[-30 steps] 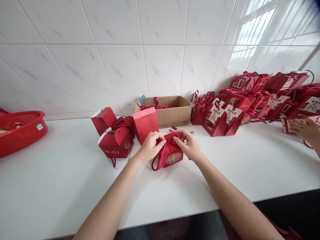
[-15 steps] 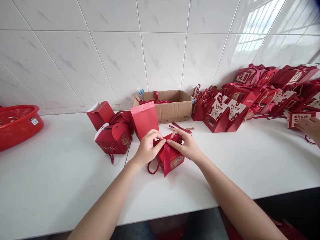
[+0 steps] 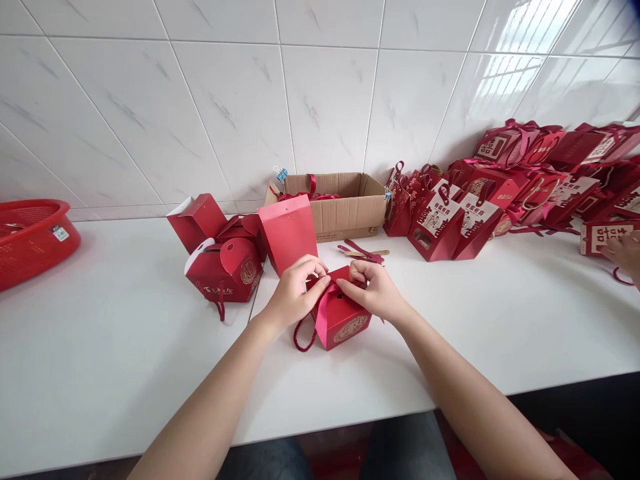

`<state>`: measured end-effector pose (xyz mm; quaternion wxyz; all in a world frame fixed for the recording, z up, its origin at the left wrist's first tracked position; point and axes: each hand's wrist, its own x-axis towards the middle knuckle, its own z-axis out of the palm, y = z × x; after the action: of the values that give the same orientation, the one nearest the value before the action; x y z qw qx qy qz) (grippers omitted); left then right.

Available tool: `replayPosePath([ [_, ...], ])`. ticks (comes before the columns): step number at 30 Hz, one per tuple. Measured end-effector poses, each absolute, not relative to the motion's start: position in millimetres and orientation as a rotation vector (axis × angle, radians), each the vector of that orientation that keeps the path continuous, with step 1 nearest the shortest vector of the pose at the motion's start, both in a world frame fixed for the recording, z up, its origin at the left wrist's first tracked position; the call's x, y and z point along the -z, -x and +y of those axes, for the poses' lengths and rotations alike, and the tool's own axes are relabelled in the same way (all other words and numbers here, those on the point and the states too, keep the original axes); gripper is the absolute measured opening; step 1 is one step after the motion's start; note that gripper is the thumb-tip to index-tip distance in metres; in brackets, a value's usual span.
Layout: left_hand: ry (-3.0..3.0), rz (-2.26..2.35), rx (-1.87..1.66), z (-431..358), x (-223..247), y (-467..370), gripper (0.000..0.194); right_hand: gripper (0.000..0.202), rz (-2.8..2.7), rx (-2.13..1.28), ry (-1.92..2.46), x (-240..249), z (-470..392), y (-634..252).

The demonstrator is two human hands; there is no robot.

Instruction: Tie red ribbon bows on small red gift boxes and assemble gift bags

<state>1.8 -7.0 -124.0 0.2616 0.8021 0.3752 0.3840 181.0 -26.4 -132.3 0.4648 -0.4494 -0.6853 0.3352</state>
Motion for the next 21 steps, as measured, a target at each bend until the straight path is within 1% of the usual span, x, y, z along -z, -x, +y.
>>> replayPosePath([
  [6, -2.137, 1.018, -1.03, -5.9, 125.9, 0.2, 0.015, 0.041, -1.717, -0.895, 1.071, 129.6, -29.0, -185.4],
  [12, -2.164, 0.901, -1.037, -7.5, 125.9, 0.9, 0.013, 0.041, -1.594, -1.041, 1.104, 129.6, -28.4, -183.1],
  [16, -2.185, 0.878, -1.051, -8.8, 125.7, 0.9, 0.012, 0.047, -1.657, -0.945, 1.107, 129.5, -28.9, -182.5],
  [21, -2.212, 0.867, -1.074, -7.6, 127.7, 1.2, 0.013, 0.043, -1.758, -0.873, 1.028, 131.5, -28.7, -185.0],
])
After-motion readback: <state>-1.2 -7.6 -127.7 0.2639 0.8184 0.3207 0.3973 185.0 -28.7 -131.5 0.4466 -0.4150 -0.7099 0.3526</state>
